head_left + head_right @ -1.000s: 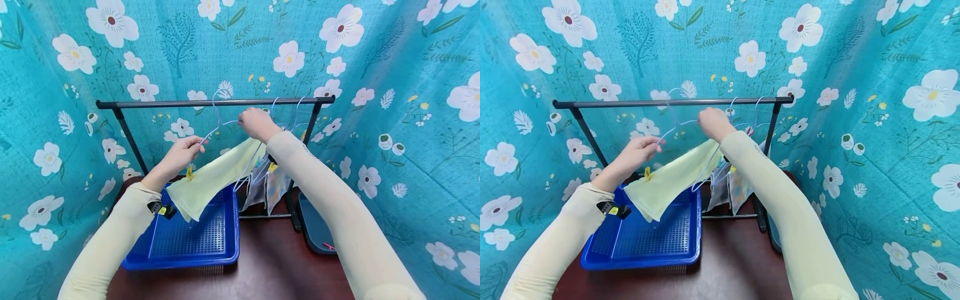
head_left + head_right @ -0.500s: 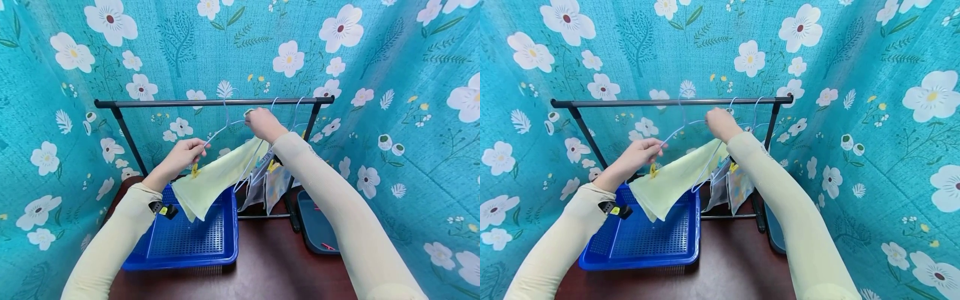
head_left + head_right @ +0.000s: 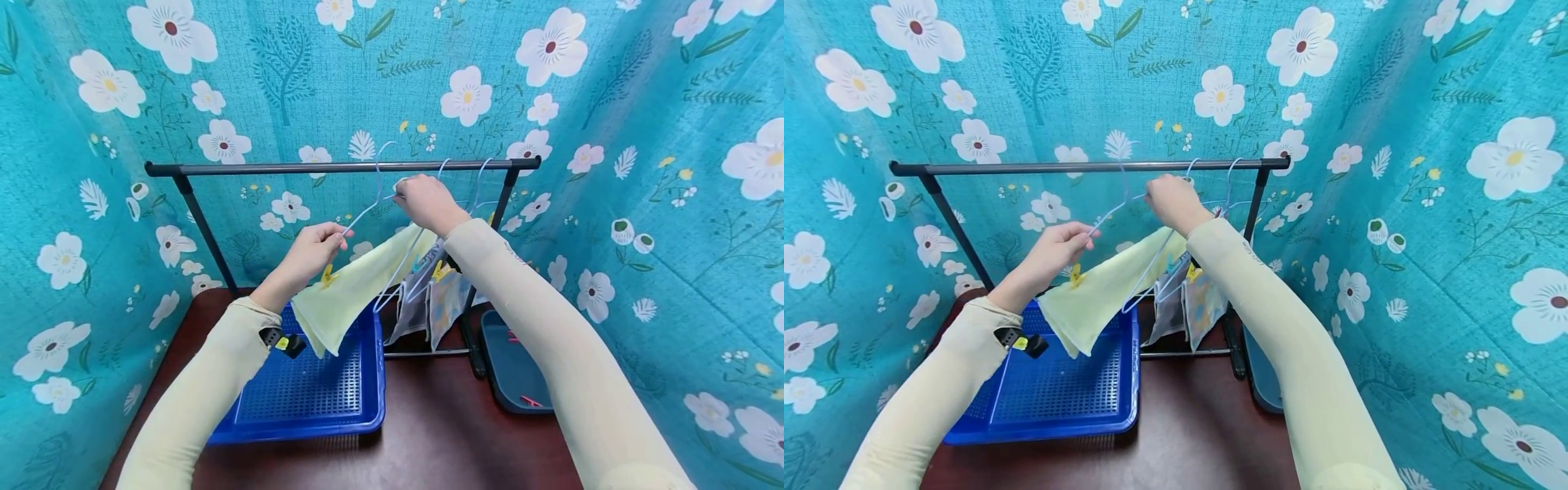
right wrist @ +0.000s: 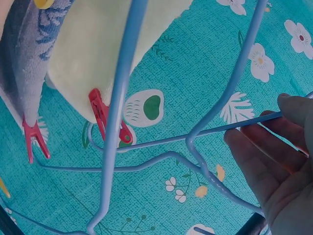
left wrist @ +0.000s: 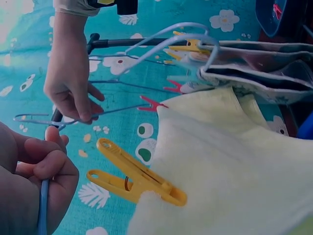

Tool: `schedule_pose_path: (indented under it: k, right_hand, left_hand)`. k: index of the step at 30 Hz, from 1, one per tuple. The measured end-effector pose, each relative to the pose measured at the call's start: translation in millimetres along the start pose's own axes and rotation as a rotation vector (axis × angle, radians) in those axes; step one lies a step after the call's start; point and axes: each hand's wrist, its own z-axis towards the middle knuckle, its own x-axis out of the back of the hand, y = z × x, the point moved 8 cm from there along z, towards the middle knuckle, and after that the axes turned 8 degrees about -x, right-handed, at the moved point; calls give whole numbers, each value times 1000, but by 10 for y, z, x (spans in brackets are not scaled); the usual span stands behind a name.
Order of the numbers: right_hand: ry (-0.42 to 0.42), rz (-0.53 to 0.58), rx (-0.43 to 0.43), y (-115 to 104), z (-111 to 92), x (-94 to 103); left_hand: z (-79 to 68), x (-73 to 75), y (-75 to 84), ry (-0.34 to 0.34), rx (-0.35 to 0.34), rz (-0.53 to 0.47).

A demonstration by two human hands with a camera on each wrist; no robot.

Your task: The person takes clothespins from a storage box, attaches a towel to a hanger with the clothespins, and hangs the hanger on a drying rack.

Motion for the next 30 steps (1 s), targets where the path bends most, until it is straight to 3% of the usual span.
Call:
schedule_pose_path:
  k: [12,20,30]
  right_hand:
    - [-5,-33,-11,20,-60,-27]
    - [-150,-46,-77,59,-58,-144]
    - [-264,-17,-163,206,-105,-231]
  left_hand:
    - [141,-224,-37,42,44,-89]
    - [158,-369,-154,61,78,-146]
    - [251,-554,-221,62,81,-223]
